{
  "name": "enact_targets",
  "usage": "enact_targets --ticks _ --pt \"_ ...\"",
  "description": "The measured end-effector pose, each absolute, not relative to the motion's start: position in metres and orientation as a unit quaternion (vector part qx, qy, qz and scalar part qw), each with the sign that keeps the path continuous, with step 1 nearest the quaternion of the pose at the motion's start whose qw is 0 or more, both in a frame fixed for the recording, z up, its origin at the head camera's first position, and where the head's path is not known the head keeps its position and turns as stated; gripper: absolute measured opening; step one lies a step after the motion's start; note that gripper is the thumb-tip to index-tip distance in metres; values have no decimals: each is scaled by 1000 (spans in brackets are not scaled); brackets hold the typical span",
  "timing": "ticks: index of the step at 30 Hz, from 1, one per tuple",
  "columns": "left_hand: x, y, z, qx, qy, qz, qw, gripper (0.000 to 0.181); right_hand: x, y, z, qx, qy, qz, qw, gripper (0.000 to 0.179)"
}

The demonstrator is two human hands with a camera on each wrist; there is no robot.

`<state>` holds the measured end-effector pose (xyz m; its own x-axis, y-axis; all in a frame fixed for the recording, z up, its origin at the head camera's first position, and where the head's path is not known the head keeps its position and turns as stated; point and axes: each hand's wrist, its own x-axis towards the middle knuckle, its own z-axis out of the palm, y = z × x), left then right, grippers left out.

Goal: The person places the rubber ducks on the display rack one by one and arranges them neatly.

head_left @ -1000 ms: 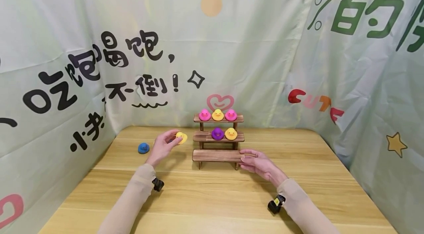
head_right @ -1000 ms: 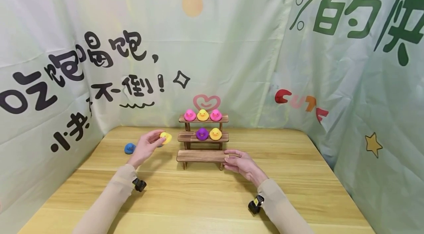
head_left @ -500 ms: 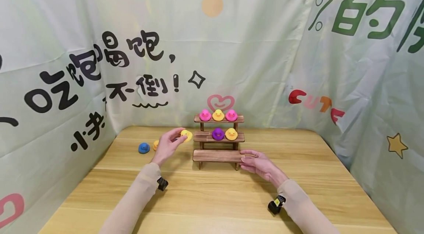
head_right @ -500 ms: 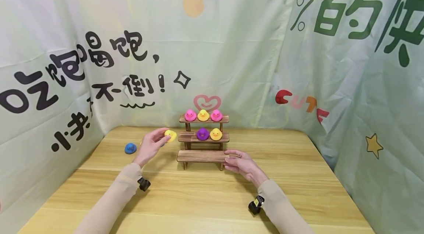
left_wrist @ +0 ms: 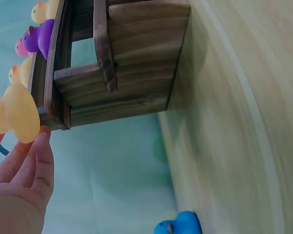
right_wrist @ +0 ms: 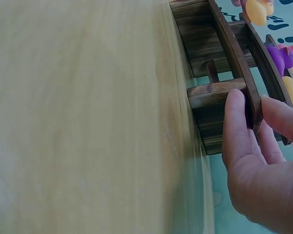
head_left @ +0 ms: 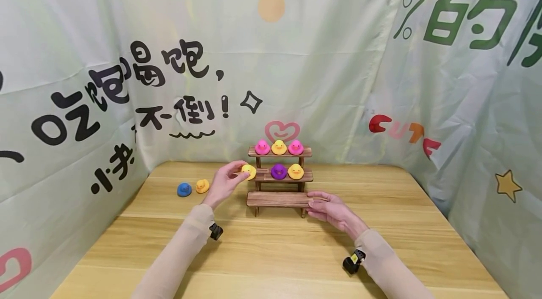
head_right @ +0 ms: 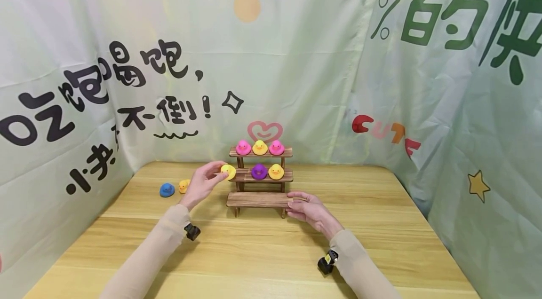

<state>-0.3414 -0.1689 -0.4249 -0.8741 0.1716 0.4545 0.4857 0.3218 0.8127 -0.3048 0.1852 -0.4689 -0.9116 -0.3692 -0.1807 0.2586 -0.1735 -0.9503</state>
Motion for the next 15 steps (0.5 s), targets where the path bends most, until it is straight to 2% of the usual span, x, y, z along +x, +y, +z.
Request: enact_targets --ticks 15 --pt "-345 -153 -424 -229 -829 -481 171 34 -304 186 -468 -45 609 -764 207 48"
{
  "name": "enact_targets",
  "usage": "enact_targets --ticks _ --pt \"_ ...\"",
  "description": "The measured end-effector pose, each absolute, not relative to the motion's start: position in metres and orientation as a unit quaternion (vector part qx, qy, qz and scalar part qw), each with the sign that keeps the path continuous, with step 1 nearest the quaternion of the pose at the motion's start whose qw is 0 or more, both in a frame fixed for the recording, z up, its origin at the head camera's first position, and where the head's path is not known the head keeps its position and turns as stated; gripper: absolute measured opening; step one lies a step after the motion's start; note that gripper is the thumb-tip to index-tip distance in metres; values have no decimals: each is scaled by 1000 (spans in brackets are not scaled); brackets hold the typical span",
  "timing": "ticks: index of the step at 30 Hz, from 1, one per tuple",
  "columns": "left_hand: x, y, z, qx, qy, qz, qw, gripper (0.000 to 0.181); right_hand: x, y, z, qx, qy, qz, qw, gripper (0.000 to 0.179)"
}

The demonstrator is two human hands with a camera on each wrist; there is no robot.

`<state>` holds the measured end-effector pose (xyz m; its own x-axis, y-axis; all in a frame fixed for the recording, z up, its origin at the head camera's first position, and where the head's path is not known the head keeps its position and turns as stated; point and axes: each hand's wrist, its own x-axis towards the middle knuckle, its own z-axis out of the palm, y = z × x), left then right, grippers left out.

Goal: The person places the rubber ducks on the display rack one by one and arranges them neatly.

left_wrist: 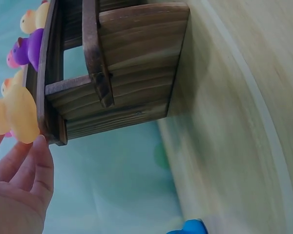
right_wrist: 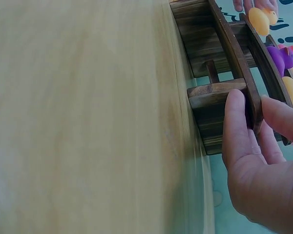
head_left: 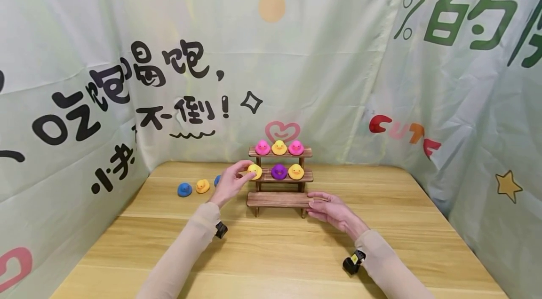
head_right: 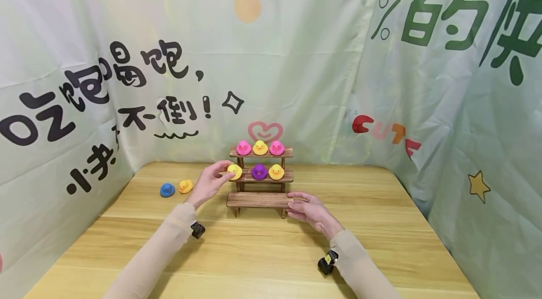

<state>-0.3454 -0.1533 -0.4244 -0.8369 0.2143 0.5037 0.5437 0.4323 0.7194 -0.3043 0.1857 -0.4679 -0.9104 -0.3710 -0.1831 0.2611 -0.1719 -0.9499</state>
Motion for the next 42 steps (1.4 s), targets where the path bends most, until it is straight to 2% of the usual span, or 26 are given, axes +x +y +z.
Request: enact_targets --ticks 7,19,42 --pt "-349 -147 -425 -256 -837 -449 178 34 -305 185 -469 -46 613 -762 205 44" --pt "-352 -138 -422 -252 -853 -426 165 30 -305 185 -470 -50 610 -764 206 41" --pt "-355 -133 -424 -251 -853 -420 181 33 -306 185 -470 -51 612 -763 202 38"
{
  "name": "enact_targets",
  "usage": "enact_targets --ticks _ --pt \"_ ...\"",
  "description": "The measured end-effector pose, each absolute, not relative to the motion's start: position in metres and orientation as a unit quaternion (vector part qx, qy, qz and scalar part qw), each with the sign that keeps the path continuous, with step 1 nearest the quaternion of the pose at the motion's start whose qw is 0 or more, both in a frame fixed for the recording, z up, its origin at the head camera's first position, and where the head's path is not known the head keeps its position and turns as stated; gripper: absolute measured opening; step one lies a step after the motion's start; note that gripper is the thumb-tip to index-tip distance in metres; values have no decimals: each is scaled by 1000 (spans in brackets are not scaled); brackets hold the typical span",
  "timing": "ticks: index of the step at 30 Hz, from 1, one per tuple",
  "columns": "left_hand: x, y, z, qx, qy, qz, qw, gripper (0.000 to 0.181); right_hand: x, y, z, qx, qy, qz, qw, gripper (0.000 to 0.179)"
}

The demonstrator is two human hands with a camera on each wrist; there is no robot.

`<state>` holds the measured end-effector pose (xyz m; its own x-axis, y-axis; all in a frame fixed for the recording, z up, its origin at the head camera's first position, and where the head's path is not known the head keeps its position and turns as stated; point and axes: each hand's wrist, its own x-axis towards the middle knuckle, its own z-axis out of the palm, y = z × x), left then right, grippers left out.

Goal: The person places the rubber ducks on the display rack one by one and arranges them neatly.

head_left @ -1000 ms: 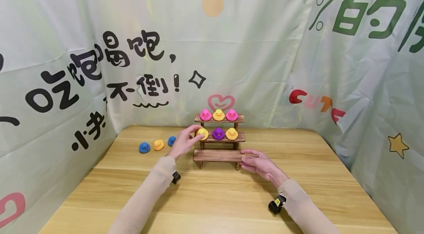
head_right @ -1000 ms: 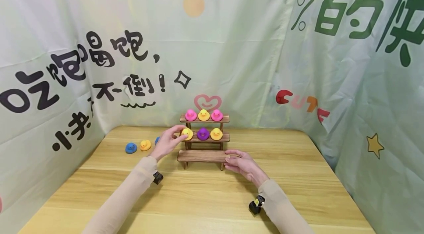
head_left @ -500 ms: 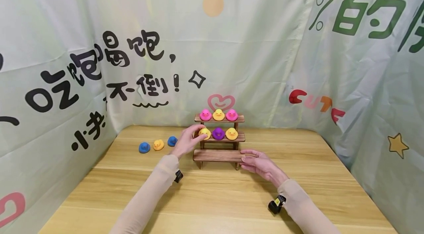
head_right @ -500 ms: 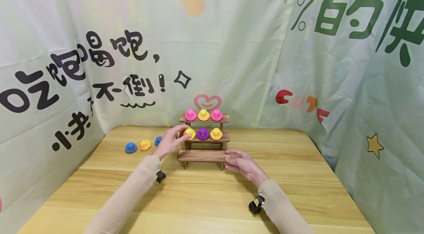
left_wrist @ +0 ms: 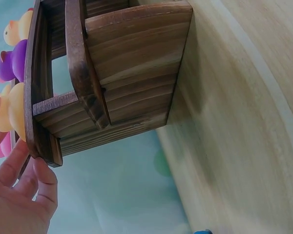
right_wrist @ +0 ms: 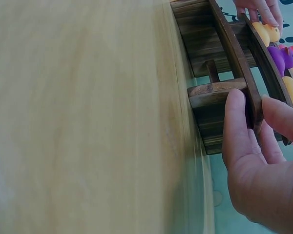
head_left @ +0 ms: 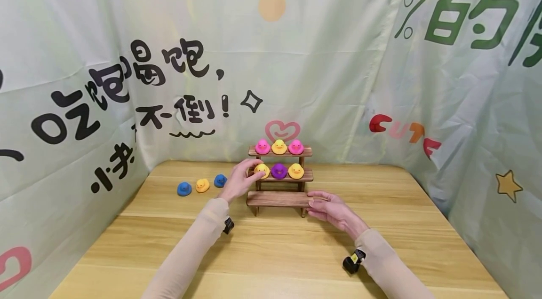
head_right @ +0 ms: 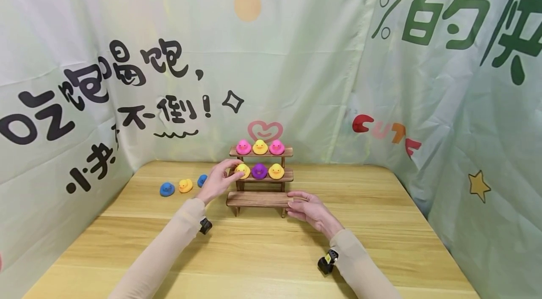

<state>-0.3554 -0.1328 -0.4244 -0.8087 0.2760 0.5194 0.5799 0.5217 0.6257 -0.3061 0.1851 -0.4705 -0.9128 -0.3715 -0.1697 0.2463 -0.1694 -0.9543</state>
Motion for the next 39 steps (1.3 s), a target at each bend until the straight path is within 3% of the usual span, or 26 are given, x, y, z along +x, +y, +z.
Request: enact_targets --ticks 19,39 --pt "-355 -133 -424 -260 -851 -417 183 39 -305 185 -469 -50 605 -767 205 37" --pt "-355 -140 -423 -205 -842 -469 170 43 -305 185 -470 -53 607 -766 204 41"
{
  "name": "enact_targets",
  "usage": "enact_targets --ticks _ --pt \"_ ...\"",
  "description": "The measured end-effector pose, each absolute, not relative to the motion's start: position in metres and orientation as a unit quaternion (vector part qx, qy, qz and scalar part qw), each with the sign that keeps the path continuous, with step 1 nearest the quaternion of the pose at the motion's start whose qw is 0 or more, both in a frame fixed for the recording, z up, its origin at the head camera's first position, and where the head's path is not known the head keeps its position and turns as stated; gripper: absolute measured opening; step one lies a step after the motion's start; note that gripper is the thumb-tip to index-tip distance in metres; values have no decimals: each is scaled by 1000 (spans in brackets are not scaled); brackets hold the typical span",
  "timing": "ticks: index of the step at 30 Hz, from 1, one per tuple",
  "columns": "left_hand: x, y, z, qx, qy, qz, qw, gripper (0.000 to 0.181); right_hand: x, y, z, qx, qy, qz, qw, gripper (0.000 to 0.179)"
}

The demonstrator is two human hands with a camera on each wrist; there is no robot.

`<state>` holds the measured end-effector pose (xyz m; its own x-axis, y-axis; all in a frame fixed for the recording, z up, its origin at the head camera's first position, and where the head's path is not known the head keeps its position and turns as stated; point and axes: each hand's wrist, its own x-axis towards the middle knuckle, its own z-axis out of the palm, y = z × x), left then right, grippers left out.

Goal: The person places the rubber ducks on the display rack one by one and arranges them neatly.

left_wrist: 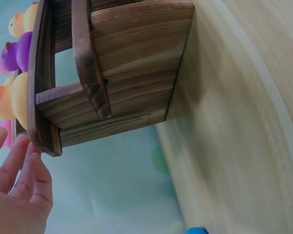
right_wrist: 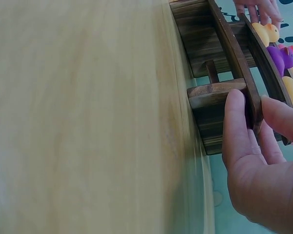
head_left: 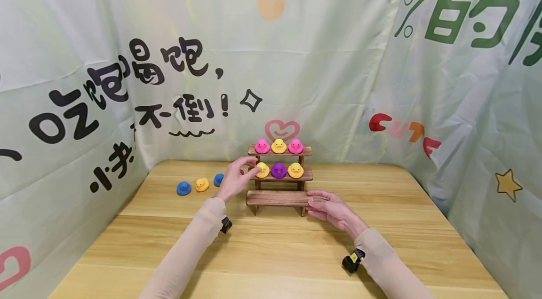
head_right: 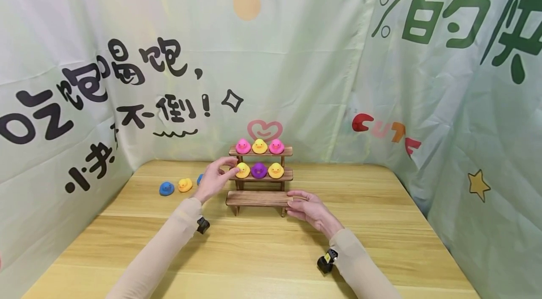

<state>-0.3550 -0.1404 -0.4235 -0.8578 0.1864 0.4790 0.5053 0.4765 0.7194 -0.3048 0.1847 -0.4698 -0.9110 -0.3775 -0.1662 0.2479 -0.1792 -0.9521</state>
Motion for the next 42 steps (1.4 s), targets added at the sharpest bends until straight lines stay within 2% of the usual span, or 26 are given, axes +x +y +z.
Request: enact_targets --ticks 15,25,32,42 --pt "-357 -167 -414 -150 -801 -550 183 30 -305 185 -469 -55 604 -767 208 37" --pt "-365 -191 -416 -130 -807 -559 135 25 -306 185 -470 -55 611 -762 206 40" --pt "-368 -204 -422 -125 -825 -535 138 17 -305 185 -470 -53 609 -764 207 40" --pt "-372 -218 -434 -91 -856 -495 121 23 -304 185 -467 -51 605 -767 209 40"
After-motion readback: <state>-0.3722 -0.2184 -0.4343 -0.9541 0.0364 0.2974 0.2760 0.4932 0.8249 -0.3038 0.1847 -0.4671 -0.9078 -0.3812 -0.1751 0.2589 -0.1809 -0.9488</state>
